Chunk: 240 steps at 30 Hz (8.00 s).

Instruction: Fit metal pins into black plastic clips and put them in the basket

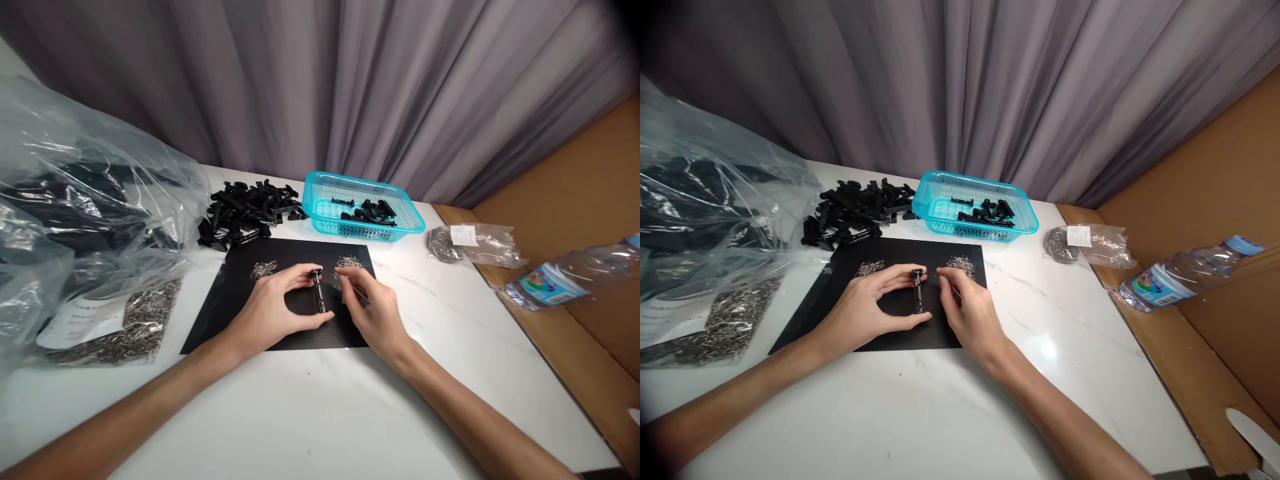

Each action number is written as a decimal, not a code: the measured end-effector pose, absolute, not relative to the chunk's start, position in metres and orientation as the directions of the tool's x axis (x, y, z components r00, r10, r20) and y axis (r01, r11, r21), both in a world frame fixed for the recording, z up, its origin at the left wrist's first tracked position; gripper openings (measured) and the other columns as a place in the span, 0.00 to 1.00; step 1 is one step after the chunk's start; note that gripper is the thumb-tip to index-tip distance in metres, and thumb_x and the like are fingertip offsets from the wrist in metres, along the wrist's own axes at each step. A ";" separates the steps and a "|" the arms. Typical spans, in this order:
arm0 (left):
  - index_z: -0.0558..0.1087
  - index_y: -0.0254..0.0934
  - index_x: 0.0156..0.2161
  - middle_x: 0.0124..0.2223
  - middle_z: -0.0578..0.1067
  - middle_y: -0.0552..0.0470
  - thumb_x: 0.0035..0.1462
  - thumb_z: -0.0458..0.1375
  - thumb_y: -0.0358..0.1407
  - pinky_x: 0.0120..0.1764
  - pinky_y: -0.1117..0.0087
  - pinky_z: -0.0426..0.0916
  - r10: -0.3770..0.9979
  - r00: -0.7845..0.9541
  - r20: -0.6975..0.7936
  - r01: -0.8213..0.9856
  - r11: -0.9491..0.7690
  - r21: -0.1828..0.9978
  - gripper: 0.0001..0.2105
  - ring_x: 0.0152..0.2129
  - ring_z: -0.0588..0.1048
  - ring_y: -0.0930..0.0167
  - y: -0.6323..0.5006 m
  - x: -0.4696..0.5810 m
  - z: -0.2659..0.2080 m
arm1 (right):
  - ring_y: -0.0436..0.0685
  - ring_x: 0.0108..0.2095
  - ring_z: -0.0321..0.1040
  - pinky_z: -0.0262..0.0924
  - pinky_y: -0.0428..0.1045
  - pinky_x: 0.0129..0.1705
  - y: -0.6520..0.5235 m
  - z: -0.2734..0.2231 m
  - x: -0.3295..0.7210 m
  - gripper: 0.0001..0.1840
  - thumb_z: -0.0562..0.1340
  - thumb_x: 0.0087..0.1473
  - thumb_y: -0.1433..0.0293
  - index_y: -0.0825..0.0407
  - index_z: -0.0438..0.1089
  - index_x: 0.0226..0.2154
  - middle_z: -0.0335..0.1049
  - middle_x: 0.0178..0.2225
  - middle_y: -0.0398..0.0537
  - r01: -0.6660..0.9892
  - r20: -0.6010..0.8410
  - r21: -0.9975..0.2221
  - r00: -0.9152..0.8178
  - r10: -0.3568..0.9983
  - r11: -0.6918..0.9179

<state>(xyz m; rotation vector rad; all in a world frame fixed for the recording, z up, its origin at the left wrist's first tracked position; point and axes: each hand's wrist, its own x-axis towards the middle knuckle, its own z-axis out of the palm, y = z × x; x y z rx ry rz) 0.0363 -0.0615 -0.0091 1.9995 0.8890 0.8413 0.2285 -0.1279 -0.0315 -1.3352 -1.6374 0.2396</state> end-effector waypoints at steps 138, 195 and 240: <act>0.72 0.39 0.56 0.42 0.72 0.54 0.51 0.72 0.37 0.44 0.67 0.75 0.696 0.643 0.319 0.382 -0.653 0.654 0.28 0.39 0.76 0.70 -0.071 0.039 -0.013 | 0.49 0.23 0.68 0.65 0.48 0.27 -0.124 0.004 0.248 0.14 0.62 0.67 0.61 0.53 0.76 0.35 0.71 0.27 0.42 0.289 0.391 -0.895 0.144 0.909 0.339; 0.71 0.39 0.52 0.43 0.71 0.52 0.52 0.70 0.39 0.41 0.63 0.76 0.752 0.595 0.285 0.467 -0.611 0.639 0.23 0.36 0.75 0.68 -0.074 0.044 -0.014 | 0.57 0.33 0.77 0.56 0.47 0.24 -0.135 -0.015 0.228 0.23 0.47 0.73 0.68 0.52 0.55 0.67 0.80 0.39 0.52 0.886 0.356 -0.338 -0.191 0.915 0.317; 0.73 0.40 0.46 0.40 0.70 0.55 0.50 0.70 0.34 0.41 0.65 0.73 0.744 0.609 0.275 0.414 -0.594 0.690 0.18 0.36 0.74 0.69 -0.072 0.047 -0.009 | 0.58 0.34 0.74 0.67 0.48 0.27 -0.136 -0.026 0.214 0.29 0.49 0.60 0.82 0.60 0.58 0.63 0.71 0.43 0.57 0.933 0.290 -0.148 -0.277 0.916 0.329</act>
